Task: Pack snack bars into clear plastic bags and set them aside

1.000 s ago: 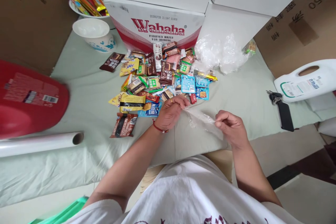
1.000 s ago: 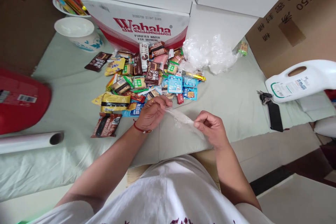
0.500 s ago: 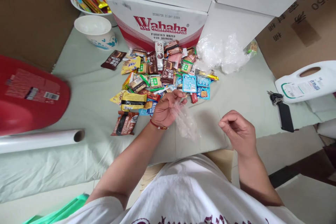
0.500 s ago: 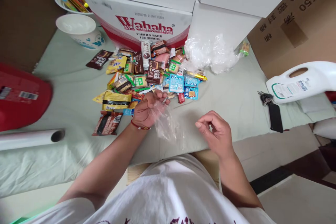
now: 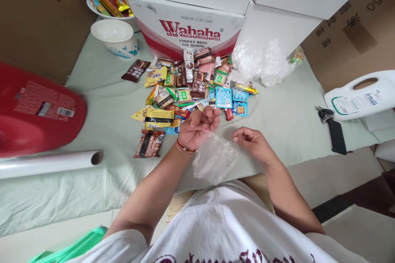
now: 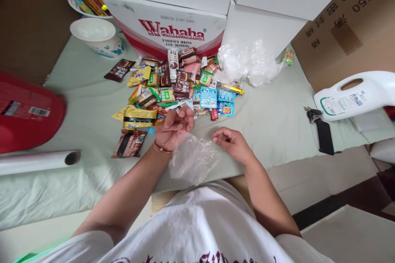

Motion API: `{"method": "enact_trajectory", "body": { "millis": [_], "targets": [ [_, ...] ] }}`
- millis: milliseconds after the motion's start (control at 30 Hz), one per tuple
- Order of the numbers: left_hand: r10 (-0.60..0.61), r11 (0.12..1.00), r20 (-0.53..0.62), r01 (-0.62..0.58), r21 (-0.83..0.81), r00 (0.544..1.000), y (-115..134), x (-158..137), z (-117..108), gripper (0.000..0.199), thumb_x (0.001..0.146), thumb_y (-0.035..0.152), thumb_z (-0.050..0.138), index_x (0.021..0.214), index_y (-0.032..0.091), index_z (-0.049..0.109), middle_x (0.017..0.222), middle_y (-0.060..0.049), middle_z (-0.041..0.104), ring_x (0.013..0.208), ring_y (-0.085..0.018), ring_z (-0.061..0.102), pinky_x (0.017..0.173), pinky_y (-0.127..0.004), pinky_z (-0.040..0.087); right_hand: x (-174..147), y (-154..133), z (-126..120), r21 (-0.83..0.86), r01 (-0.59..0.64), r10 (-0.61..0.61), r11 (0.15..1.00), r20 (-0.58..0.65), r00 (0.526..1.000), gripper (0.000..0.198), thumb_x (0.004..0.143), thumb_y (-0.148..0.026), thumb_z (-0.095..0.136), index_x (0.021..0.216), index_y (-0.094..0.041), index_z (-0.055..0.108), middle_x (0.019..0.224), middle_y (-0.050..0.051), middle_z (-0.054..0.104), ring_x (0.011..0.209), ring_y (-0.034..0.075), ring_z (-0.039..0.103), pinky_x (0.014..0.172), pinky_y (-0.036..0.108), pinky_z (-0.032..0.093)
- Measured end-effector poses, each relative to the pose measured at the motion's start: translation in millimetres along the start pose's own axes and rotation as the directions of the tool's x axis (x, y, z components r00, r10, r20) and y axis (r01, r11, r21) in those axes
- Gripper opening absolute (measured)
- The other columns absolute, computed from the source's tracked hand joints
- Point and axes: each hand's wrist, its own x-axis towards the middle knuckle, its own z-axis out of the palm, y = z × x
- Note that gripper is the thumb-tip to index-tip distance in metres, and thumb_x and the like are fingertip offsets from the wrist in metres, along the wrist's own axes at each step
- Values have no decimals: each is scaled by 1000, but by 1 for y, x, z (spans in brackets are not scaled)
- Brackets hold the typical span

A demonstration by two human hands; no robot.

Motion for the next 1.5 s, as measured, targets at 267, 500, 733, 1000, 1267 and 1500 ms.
{"method": "enact_trajectory", "body": {
  "millis": [267,500,733,1000,1267,1500],
  "targets": [
    [-91,996,148,93,-8,985,9,5,4,54,59,40,92,57,20,41,72,-2,50,60,-13,51,49,-28,39,2,6,-4,60,-19,23,998,-80,997,29,84,-49,77,87,-21,69,76,-3,57,63,11,42,62,27,33],
    [123,820,-257,48,571,959,-8,-22,-1,37,92,55,67,110,23,69,121,-7,65,114,-22,59,84,-30,49,-1,3,-13,40,63,-57,997,-124,991,30,87,-51,73,88,-21,67,73,-3,53,65,12,40,60,26,31],
    [-114,700,-301,291,652,947,-23,-47,-3,70,73,39,88,135,21,59,100,-3,74,71,-13,61,69,-27,47,-8,9,-9,117,92,-80,989,-98,992,30,86,-50,74,86,-21,66,75,-3,55,65,12,43,61,26,32],
    [157,729,-216,35,684,964,-19,-50,8,20,79,41,82,89,23,81,87,-3,75,83,-18,65,77,-30,49,-24,23,-29,134,43,0,990,-308,952,31,82,-51,77,84,-21,68,66,-5,47,61,11,38,58,26,30],
    [286,655,-21,-179,734,958,2,-75,19,4,86,31,79,87,28,81,120,-8,68,112,-24,62,87,-34,53,-35,28,-38,345,103,98,933,-517,850,36,76,-53,82,83,-22,64,66,-6,47,54,9,33,49,25,28],
    [62,527,342,-322,787,938,27,-97,15,14,91,25,66,90,31,79,124,-9,70,126,-31,59,105,-50,50,-25,22,-30,313,201,14,928,-569,822,33,84,-53,77,88,-24,63,79,-2,61,53,10,38,45,24,29]
  ]
}}
